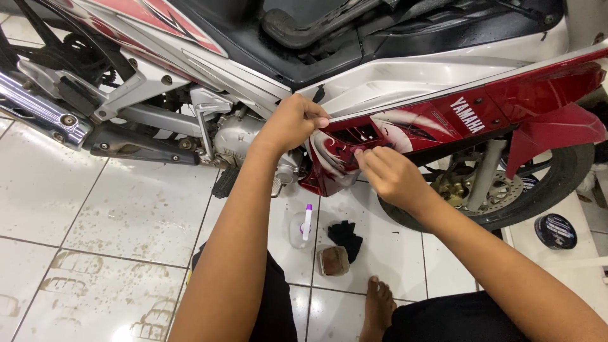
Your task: The person cleans the side panel of a red and white Yamaha motorcycle using a pink sponge and a spray bottle. They wipe the surface, spray a liquid onto the panel, and continue wiping the area.
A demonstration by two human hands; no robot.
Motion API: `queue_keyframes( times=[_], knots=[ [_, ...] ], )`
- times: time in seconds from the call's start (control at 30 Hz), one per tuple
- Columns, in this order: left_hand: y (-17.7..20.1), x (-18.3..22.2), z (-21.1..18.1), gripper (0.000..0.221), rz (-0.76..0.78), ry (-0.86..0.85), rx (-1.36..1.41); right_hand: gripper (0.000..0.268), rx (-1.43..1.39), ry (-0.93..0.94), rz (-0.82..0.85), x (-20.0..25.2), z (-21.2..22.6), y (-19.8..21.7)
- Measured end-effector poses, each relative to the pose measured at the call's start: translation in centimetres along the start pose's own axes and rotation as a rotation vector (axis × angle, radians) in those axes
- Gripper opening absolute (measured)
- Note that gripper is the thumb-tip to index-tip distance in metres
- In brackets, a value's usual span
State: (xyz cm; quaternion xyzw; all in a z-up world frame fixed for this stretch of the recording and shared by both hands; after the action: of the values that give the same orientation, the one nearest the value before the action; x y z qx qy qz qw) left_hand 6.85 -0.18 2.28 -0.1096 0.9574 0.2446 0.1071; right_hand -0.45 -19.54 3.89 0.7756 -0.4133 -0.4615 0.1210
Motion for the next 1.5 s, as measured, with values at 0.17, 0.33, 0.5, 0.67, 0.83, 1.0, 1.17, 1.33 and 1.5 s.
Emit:
queue_keyframes(
  times=[0.17,0.33,0.5,0.67,0.83,1.0,1.17,1.33,1.5],
  knots=[
    [-0.2,0.0,0.1,0.011,-0.004,-0.013,-0.006,0.017,-0.096,0.047,0.035,2.4,2.1,-2.9],
    [-0.4,-0.1,0.6,0.01,0.002,-0.015,-0.019,0.014,-0.086,-0.021,0.001,0.9,-0.1,0.0],
    [-0.2,0.1,-0.2,0.009,0.002,-0.02,-0.021,0.013,-0.016,0.035,0.011,1.2,0.5,0.2],
    [-0.2,0.3,-0.1,0.009,-0.005,-0.02,-0.025,0.012,-0.007,-0.043,-0.033,1.6,-1.5,1.4],
    [0.0,0.4,-0.6,0.01,-0.004,-0.025,-0.028,0.016,-0.043,-0.003,-0.006,2.6,-0.6,0.6],
    [0.1,0.5,-0.8,0.01,-0.01,-0.015,-0.022,0.005,0.041,-0.025,-0.068,3.3,-3.0,2.2],
    [0.0,0.3,-0.5,0.01,0.004,-0.026,-0.033,0.014,-0.053,-0.035,-0.019,3.1,-2.0,2.0],
    [0.0,0.4,-0.5,0.01,-0.005,-0.026,-0.043,0.006,0.043,-0.029,-0.05,4.6,-3.0,1.6],
    [0.1,0.2,-0.7,0.01,0.004,-0.049,-0.068,0.022,-0.109,-0.056,0.012,3.2,-1.9,2.1]
  ],
)
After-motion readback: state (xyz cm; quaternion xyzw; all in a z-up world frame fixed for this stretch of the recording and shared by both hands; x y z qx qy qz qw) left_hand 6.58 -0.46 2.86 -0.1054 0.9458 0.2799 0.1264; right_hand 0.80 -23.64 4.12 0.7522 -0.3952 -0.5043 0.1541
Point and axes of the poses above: each hand's wrist, its own x-axis away from the middle knuckle, its own y-axis out of the back of the hand, z = x × y, the point moved 8 cm from there along -x, towards the middle knuckle, and after that the axes turned 7 degrees about -z, right-handed, at the moved point
